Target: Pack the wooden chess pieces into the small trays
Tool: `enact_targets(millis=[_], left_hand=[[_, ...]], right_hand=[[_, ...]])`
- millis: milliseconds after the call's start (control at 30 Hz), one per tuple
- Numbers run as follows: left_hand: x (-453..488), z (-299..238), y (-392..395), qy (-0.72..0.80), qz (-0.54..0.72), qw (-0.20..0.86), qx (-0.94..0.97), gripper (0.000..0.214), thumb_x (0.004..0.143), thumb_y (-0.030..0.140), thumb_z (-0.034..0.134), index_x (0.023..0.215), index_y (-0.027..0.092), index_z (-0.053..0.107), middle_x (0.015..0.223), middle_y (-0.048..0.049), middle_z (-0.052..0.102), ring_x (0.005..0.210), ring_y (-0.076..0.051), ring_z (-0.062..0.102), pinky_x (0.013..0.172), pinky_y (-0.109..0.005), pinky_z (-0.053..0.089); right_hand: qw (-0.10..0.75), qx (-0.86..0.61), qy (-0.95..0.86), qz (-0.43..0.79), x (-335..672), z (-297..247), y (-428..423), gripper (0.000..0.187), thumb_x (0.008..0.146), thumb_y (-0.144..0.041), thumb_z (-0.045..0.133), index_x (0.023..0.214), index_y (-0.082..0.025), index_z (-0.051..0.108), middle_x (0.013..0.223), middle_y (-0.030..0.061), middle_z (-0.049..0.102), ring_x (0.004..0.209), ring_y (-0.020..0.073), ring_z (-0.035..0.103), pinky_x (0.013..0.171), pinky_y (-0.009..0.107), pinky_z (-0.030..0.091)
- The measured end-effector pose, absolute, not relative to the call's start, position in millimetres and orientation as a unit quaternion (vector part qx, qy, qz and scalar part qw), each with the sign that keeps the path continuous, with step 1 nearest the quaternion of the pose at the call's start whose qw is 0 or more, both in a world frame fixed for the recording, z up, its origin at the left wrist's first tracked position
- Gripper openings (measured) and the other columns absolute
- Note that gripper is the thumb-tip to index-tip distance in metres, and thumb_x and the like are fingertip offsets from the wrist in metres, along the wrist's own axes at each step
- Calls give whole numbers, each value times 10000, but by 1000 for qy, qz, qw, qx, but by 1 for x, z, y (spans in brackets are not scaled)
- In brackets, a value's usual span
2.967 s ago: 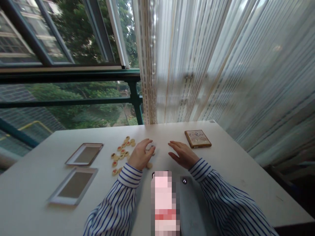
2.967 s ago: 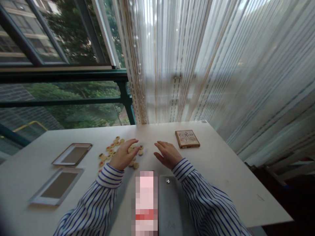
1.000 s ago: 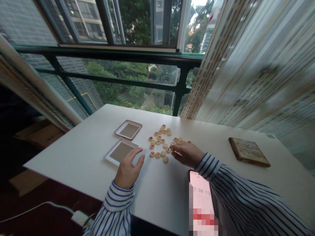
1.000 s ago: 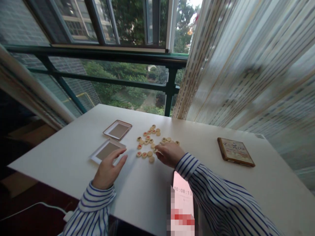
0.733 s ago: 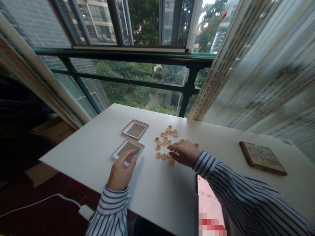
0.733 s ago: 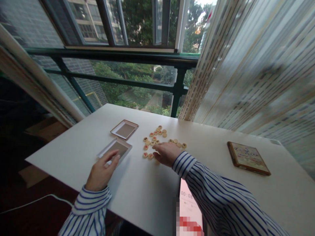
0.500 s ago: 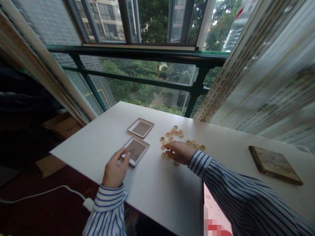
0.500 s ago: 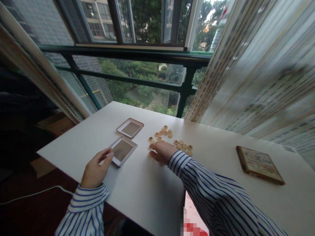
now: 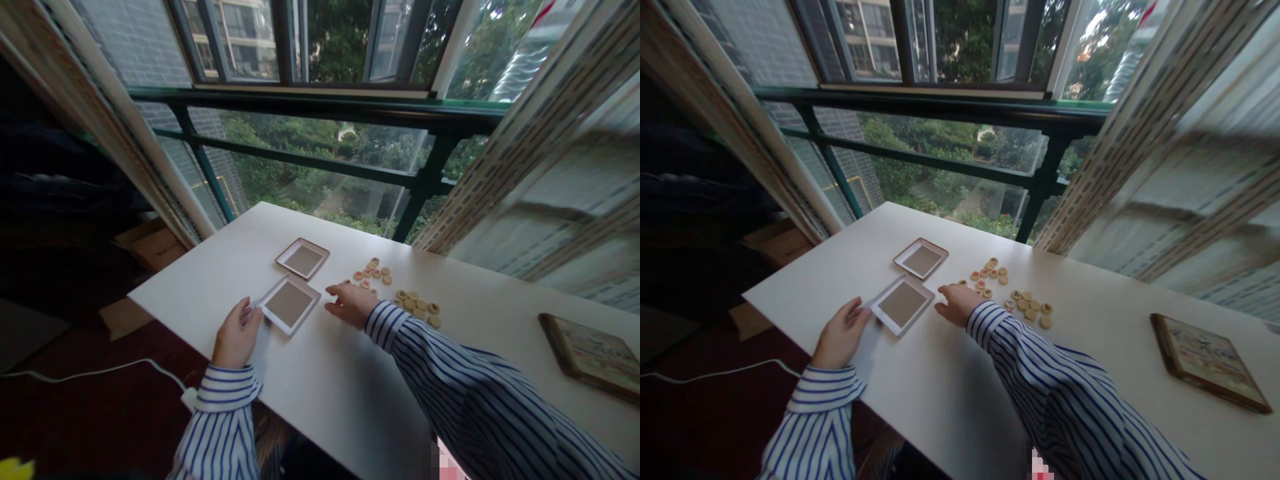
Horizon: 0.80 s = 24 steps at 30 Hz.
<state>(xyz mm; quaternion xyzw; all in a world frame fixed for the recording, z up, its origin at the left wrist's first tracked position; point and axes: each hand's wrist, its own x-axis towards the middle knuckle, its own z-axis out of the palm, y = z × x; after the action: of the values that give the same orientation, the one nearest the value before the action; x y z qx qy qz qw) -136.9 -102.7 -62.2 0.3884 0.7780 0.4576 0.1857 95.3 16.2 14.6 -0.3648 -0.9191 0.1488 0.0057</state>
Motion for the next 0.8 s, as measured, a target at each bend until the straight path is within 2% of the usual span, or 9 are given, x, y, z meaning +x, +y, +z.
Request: enact_targets(millis=[100, 267, 600, 800], left_hand=[[-139, -63, -100, 786, 432, 188, 401, 555, 761, 455, 506, 1207, 125, 489, 1097, -161, 601, 954, -224, 605, 856, -368, 473], [-139, -54, -97, 809, 376, 165, 421, 511, 766, 437, 481, 1143, 99, 549, 1045, -147, 635, 929, -222, 611, 847, -355, 468], [-139, -50, -91, 808, 359, 93, 457, 343, 750, 389, 466, 921, 158, 653, 962, -106, 666, 879, -218, 620, 833, -335, 472], [-140, -53, -92, 809, 354, 97, 459, 359, 757, 385, 453, 944, 148, 649, 984, -111, 657, 912, -223, 612, 851, -342, 464]], right_hand=[[4, -365, -919, 149, 88, 11, 19, 373, 807, -343, 448, 1102, -144, 561, 970, 98, 660, 867, 193, 608, 704, 256, 430], [-9, -371, -917, 148, 79, 0, 26, 358, 799, -395, 457, 1023, -149, 590, 945, 101, 659, 829, 196, 614, 672, 257, 431], [-40, -372, -915, 149, 68, -3, 30, 367, 790, -470, 492, 927, -151, 610, 976, 117, 631, 843, 194, 604, 669, 248, 426], [-37, -370, -916, 151, 65, -4, 30, 302, 801, -408, 486, 881, -159, 637, 923, 99, 638, 834, 181, 601, 668, 234, 417]])
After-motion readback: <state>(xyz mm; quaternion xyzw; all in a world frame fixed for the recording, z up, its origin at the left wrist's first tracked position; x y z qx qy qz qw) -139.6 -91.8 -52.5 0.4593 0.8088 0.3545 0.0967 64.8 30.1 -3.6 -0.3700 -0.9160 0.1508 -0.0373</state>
